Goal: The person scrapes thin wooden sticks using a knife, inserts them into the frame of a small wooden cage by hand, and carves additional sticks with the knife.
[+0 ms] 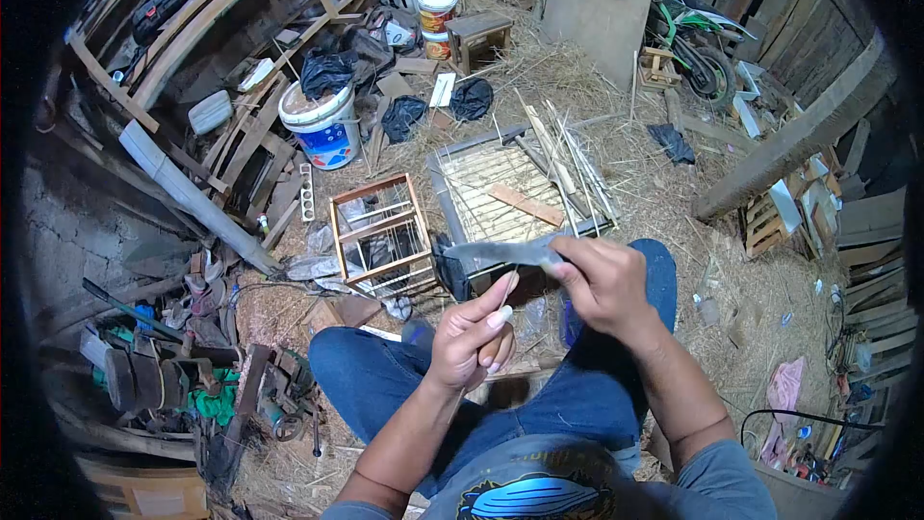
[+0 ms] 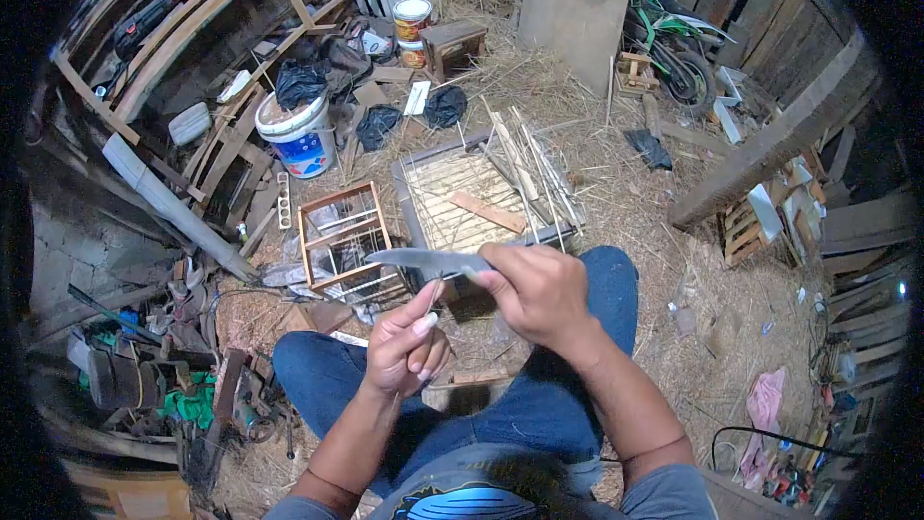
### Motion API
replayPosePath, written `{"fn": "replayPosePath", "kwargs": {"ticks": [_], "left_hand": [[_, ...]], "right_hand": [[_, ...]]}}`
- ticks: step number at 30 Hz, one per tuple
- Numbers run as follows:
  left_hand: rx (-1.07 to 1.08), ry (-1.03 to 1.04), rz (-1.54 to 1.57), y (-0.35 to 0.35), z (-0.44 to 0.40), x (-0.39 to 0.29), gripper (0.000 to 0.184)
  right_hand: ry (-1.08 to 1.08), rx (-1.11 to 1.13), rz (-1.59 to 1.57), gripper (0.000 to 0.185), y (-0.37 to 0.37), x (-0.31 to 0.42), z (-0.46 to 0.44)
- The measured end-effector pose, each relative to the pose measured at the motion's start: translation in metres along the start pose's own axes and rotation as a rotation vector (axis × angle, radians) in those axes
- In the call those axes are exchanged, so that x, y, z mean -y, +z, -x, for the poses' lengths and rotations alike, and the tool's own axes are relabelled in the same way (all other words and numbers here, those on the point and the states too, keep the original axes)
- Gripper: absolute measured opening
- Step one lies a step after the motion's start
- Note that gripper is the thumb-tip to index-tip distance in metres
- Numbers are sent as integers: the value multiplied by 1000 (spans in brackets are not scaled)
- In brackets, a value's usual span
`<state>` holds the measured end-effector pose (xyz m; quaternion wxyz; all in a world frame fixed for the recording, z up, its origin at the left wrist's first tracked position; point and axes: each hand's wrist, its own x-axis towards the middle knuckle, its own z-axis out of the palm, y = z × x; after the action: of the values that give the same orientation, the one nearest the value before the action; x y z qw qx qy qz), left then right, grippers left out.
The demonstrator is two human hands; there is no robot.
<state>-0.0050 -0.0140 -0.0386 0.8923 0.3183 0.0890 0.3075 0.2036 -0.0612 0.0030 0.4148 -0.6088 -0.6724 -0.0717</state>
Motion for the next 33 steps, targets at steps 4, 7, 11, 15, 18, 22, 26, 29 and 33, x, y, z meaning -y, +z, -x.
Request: {"fn": "replayPosePath", "kwargs": {"ticks": [4,7,11,15,18,22,26,29,33], "left_hand": [[-72,16,-170,2,-1,2,46],[48,63,-155,-6,-1,1,47],[-153,33,-303,11,1,0,44],[-94,107,-385,0,1,5,43],[-84,81,-389,1,1,3,43],[-59,88,-269,4,1,3,41],[45,57,-63,-5,-3,5,45],[-83,53,-123,13,-2,-1,48],[-81,-16,-91,9,-2,1,50]], "right_hand": [[-45,228,-7,17,-9,20,3],[70,66,-24,16,-8,-2,-3],[-25,203,12,17,-9,17,3],[37,18,-1,16,-6,2,-1],[-27,164,-31,17,-10,18,3],[33,51,-79,17,-5,5,-2],[38,172,-126,19,-7,13,2],[8,188,-162,18,-9,23,4],[16,57,-98,17,-1,12,6]]}}
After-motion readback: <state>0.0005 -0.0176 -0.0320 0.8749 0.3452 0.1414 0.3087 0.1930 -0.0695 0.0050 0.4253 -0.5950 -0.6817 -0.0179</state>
